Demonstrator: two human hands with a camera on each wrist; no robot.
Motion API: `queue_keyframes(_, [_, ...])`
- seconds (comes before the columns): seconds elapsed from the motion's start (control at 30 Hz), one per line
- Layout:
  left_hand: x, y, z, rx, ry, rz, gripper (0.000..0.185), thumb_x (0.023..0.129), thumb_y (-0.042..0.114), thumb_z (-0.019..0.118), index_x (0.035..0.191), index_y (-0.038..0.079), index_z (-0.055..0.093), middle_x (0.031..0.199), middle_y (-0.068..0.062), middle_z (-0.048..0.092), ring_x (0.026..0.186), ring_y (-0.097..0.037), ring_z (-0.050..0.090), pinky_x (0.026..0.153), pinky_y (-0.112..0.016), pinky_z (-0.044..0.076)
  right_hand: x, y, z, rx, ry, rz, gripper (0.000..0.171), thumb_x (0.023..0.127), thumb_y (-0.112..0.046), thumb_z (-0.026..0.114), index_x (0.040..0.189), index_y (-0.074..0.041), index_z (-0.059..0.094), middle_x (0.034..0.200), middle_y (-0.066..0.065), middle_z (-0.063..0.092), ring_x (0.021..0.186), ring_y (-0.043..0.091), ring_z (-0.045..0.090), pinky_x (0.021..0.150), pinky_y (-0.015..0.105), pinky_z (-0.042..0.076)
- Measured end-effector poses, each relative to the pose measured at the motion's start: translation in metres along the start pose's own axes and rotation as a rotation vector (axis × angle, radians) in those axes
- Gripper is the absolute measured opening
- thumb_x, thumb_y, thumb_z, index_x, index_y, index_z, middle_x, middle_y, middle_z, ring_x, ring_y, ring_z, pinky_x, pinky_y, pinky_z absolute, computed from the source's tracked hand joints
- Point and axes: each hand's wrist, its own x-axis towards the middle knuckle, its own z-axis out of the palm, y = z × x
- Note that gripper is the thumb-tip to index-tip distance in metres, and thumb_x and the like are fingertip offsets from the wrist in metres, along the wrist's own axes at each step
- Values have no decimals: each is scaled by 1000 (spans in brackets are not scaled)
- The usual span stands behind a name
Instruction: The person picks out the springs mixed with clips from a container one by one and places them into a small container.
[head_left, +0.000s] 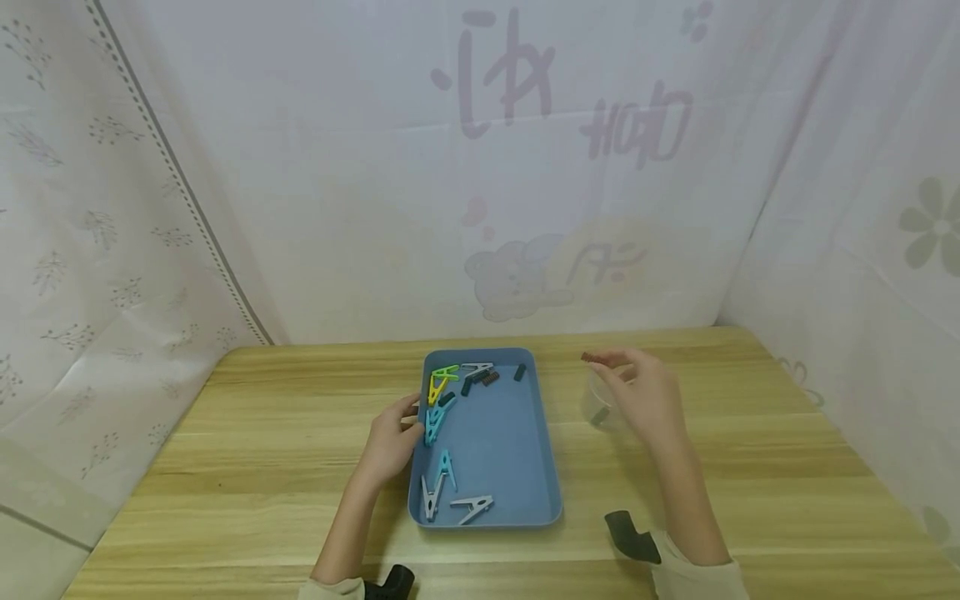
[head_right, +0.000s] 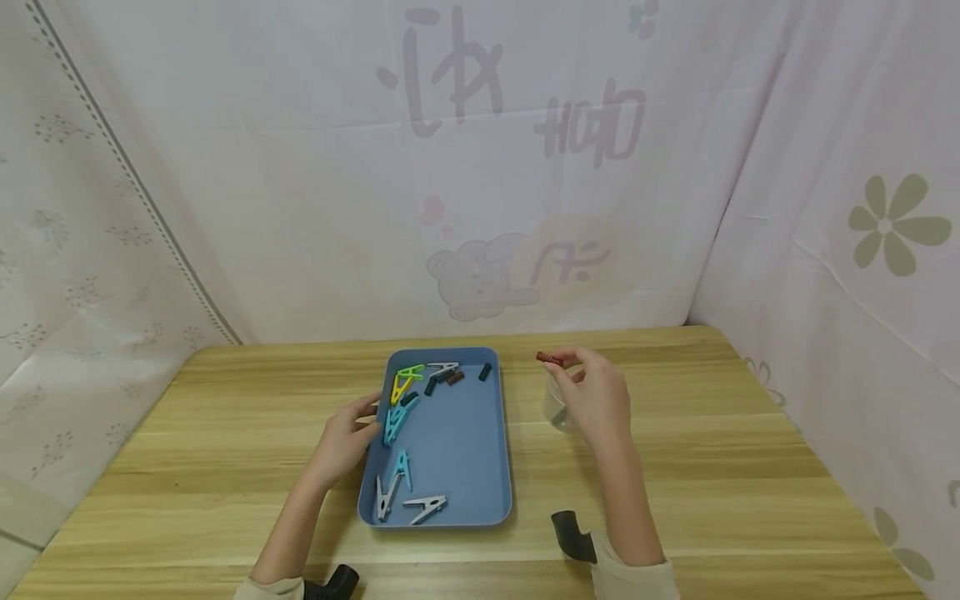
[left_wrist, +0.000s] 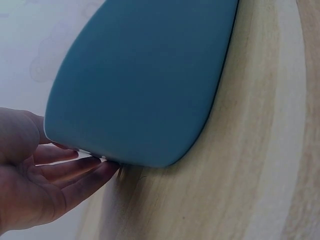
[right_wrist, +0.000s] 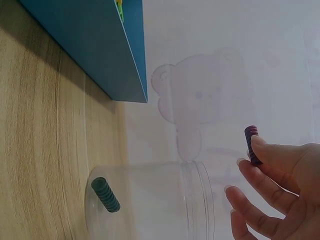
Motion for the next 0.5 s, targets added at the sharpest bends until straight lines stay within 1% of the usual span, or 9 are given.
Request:
queue_keyframes(0.33, [0, 1, 0, -2, -4, -5, 52, 99, -3, 49, 150, -13, 47, 138, -36, 59, 125, -52, 63, 97, -56, 58, -1, 2, -4, 8, 3, 3, 30, 103, -24, 69, 123, -1, 73, 122, 21, 73, 104, 42, 71, 66, 31, 53])
queue_keyframes(0.5, [0, 1, 0, -2, -1, -6, 52, 99, -3, 50, 150, -13, 47, 138, -36, 59, 124, -51, 64, 97, -56, 58, -1, 3, -6, 11, 14, -2, 29, 103, -23, 69, 122, -2, 74, 120, 21, 74, 103, 42, 71, 65, 31, 52])
